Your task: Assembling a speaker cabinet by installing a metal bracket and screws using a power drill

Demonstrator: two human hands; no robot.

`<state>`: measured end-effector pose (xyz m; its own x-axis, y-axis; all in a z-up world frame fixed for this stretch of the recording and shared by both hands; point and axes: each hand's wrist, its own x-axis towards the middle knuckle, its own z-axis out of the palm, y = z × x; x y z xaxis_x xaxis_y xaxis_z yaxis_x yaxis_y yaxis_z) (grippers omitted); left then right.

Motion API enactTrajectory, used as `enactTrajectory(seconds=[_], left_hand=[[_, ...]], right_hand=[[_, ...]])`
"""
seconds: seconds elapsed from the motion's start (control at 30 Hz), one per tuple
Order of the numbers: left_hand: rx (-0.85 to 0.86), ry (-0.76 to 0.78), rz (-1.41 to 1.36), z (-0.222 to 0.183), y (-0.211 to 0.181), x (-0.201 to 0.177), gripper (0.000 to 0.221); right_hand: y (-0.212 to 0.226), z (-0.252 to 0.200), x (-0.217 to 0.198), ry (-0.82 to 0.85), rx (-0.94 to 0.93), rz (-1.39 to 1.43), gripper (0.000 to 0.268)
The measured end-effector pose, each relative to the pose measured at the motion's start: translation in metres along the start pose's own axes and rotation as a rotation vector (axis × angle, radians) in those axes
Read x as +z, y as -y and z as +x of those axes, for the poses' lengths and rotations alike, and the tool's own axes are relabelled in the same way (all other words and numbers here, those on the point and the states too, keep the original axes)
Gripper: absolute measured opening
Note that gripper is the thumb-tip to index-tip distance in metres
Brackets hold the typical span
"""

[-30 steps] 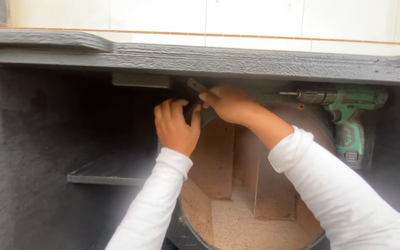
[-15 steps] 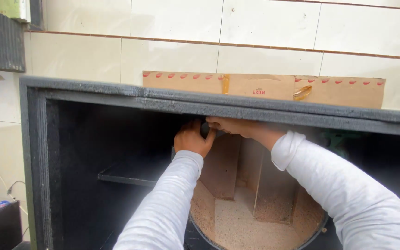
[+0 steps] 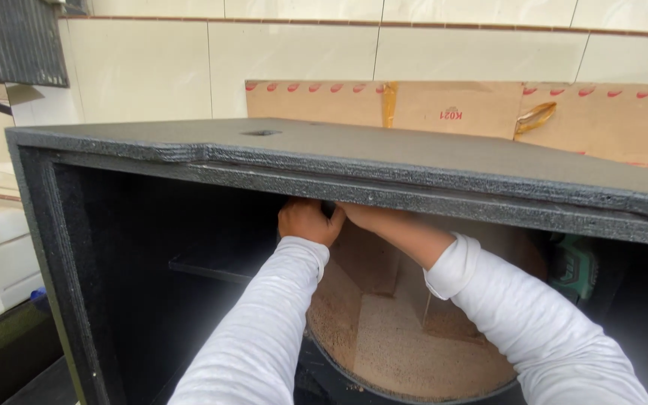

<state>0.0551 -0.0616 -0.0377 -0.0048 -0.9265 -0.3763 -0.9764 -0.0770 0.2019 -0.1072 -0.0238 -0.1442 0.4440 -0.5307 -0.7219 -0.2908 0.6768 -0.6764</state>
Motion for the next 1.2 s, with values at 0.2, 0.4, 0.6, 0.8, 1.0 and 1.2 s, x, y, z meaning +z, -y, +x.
enactTrajectory(seconds=[0.2, 0.4, 0.6, 0.8, 1.0, 1.2], left_hand=[[0.087, -0.148, -0.004, -0.003, -0.007, -0.010, 0.048], [0.129, -0.182, -0.035, -0.004, -0.005, -0.009, 0.048], [0.121, -0.217, -0.019, -0.001, -0.012, -0.011, 0.052], [0.139, -0.269, -0.065, 0.000, -0.017, -0.015, 0.054], [0.182, -0.385, -0.095, 0.004, -0.015, -0.001, 0.052], [0.181, -0.414, -0.052, 0.003, -0.012, 0.003, 0.052]], right_hand=[[-0.003, 0.003, -0.005, -0.099, -0.112, -0.296, 0.063], [0.023, -0.021, -0.015, -0.175, -0.217, -0.621, 0.060], [0.070, -0.047, -0.037, -0.276, -0.299, -0.973, 0.058], [0.119, -0.081, -0.040, -0.341, -0.380, -1.328, 0.055], [0.183, -0.150, -0.061, -0.797, -0.316, -1.003, 0.027], [0.012, -0.118, -0.015, -0.997, -0.144, 0.823, 0.018]])
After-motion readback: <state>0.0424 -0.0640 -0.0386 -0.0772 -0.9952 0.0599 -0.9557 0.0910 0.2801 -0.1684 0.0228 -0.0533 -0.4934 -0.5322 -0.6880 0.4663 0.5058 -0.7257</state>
